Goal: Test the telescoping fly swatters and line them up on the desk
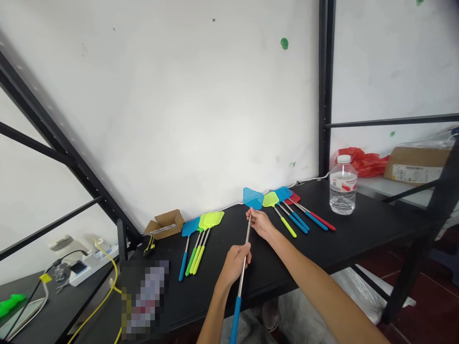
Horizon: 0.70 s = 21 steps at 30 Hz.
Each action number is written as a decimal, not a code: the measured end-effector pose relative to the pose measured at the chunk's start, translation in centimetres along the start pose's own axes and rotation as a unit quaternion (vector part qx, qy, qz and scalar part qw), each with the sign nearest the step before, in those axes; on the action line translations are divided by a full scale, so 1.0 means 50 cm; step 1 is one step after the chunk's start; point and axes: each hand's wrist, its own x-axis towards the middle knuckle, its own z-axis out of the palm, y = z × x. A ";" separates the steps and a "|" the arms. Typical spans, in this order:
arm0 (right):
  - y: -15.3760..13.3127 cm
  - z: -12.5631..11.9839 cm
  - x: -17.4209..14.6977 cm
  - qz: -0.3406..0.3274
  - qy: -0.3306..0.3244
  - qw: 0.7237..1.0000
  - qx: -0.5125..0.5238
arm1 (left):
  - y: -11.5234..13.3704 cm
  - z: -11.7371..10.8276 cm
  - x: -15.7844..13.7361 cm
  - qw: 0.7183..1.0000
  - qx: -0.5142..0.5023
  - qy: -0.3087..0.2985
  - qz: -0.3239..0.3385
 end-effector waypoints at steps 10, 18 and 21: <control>0.000 0.016 -0.030 0.032 -0.098 0.994 -0.036 | -0.002 0.004 -0.007 0.999 0.017 0.040 0.031; 0.017 0.028 -0.028 0.008 -0.060 0.998 -0.033 | 0.001 0.020 -0.016 0.996 0.043 0.067 0.027; -0.005 0.009 -0.012 -0.018 0.012 1.000 -0.001 | 0.007 0.043 -0.045 0.996 0.066 0.060 0.032</control>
